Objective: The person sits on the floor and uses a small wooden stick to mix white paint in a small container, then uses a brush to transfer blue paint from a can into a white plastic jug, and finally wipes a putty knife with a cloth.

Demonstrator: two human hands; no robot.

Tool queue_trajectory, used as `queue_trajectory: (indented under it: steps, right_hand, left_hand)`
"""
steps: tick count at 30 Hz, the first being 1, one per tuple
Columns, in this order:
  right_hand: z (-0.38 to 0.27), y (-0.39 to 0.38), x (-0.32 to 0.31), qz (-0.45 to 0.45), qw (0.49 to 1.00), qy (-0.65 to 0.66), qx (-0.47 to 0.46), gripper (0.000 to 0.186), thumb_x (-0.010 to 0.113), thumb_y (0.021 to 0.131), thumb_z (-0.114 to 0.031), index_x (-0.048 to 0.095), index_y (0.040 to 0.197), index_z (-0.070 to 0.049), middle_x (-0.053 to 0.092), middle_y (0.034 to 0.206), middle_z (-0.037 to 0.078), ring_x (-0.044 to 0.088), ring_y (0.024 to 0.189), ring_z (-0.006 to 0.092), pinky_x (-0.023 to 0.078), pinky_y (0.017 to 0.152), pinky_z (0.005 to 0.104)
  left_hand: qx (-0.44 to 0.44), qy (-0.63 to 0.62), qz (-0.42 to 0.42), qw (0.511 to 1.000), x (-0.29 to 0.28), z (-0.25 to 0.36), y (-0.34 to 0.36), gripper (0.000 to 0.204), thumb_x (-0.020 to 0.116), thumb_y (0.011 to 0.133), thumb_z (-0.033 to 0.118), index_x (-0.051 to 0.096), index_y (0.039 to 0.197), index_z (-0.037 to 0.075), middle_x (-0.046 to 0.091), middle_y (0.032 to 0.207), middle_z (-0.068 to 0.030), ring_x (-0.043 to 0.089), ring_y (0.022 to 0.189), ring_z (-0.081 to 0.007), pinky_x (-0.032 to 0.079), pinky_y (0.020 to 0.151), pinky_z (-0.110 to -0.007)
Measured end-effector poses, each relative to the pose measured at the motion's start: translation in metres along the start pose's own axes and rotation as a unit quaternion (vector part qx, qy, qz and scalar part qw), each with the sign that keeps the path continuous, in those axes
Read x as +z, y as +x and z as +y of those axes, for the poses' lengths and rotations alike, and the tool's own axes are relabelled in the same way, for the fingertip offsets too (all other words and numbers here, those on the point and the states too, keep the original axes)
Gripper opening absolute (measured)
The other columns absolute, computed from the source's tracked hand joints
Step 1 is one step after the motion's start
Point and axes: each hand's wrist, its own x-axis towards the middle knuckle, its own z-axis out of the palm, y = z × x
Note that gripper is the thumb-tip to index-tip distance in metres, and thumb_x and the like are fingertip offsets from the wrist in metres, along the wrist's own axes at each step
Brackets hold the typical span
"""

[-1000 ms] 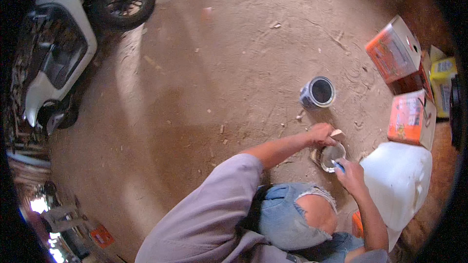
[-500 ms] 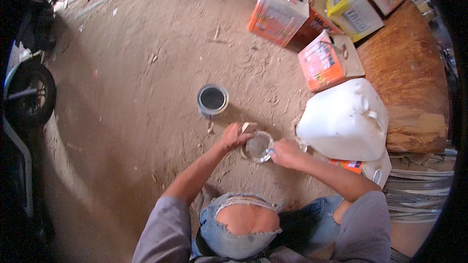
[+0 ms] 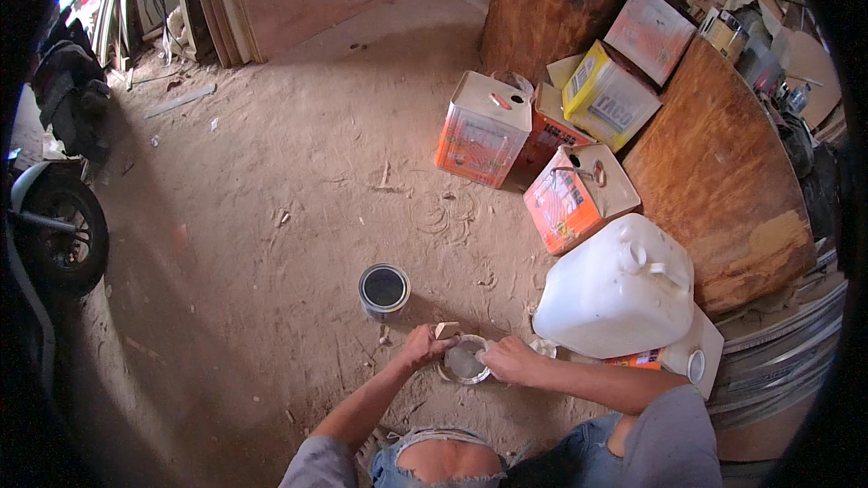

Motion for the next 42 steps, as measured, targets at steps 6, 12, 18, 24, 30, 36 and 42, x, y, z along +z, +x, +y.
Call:
queue_trajectory:
  steps: [6, 12, 18, 24, 30, 36, 42]
  right_hand:
    - [0.002, -0.012, 0.003, -0.054, 0.994, 0.100, 0.001, 0.023, 0.061, 0.079, -0.020, 0.069, 0.095, -0.006, 0.068, 0.079, 0.022, 0.069, 0.079, 0.0391, 0.055, 0.068, 0.0520]
    - [0.007, -0.008, 0.029, -0.024, 0.969, 0.236, 0.073, 0.034, 0.064, 0.081, -0.031, 0.072, 0.104, -0.007, 0.071, 0.087, 0.020, 0.069, 0.080, 0.0400, 0.054, 0.074, 0.0486]
    - [-0.010, -0.010, -0.003, 0.036, 0.956, 0.264, 0.121, 0.030, 0.062, 0.083, -0.027, 0.073, 0.104, -0.008, 0.071, 0.089, 0.020, 0.070, 0.083, 0.0383, 0.054, 0.074, 0.0491]
    - [-0.017, -0.004, -0.001, -0.044, 0.994, 0.041, 0.094, 0.023, 0.059, 0.082, -0.017, 0.072, 0.096, -0.004, 0.071, 0.092, 0.023, 0.070, 0.091, 0.0411, 0.055, 0.075, 0.0522]
    - [-0.017, 0.000, -0.001, -0.099, 0.986, 0.115, 0.072, 0.027, 0.061, 0.082, -0.025, 0.070, 0.094, -0.003, 0.070, 0.088, 0.022, 0.070, 0.087, 0.0396, 0.055, 0.076, 0.0536]
    - [-0.030, 0.008, -0.008, -0.119, 0.968, 0.172, 0.137, 0.033, 0.063, 0.081, -0.032, 0.074, 0.096, -0.005, 0.072, 0.092, 0.022, 0.070, 0.090, 0.0402, 0.055, 0.080, 0.0503]
    - [0.007, 0.012, 0.021, -0.026, 0.920, 0.339, 0.196, 0.039, 0.066, 0.077, -0.035, 0.077, 0.108, -0.014, 0.074, 0.095, 0.017, 0.071, 0.086, 0.0390, 0.056, 0.082, 0.0475]
  left_hand:
    - [-0.008, 0.035, 0.029, 0.999, -0.002, 0.011, -0.006, 0.043, 0.072, 0.082, 0.045, 0.075, 0.112, 0.013, 0.075, 0.098, -0.0132, 0.072, 0.093, -0.0294, 0.054, 0.083, -0.040]
    - [-0.033, 0.047, 0.038, 0.998, 0.004, -0.003, 0.001, 0.046, 0.072, 0.082, 0.046, 0.074, 0.113, 0.012, 0.075, 0.099, -0.0154, 0.072, 0.096, -0.0323, 0.053, 0.084, -0.042]
    - [-0.022, 0.047, 0.001, 0.999, -0.002, -0.007, 0.001, 0.051, 0.073, 0.081, 0.049, 0.072, 0.117, 0.013, 0.075, 0.099, -0.0152, 0.071, 0.095, -0.0325, 0.052, 0.082, -0.042]
    - [-0.021, 0.046, 0.018, 0.999, 0.000, -0.002, -0.001, 0.051, 0.071, 0.081, 0.051, 0.072, 0.120, 0.016, 0.075, 0.096, -0.0152, 0.072, 0.094, -0.0319, 0.053, 0.081, -0.042]
    - [-0.023, 0.060, 0.013, 0.998, 0.000, -0.004, -0.001, 0.053, 0.072, 0.080, 0.052, 0.072, 0.119, 0.016, 0.075, 0.098, -0.0152, 0.072, 0.094, -0.0318, 0.053, 0.082, -0.042]
    - [-0.017, 0.039, 0.037, 0.998, 0.007, -0.024, 0.005, 0.053, 0.072, 0.080, 0.053, 0.073, 0.116, 0.014, 0.075, 0.099, -0.0147, 0.072, 0.095, -0.0320, 0.054, 0.083, -0.042]
    - [-0.002, 0.036, 0.027, 0.999, 0.009, -0.016, 0.008, 0.054, 0.072, 0.080, 0.055, 0.074, 0.114, 0.013, 0.075, 0.097, -0.0147, 0.072, 0.093, -0.0320, 0.054, 0.081, -0.042]
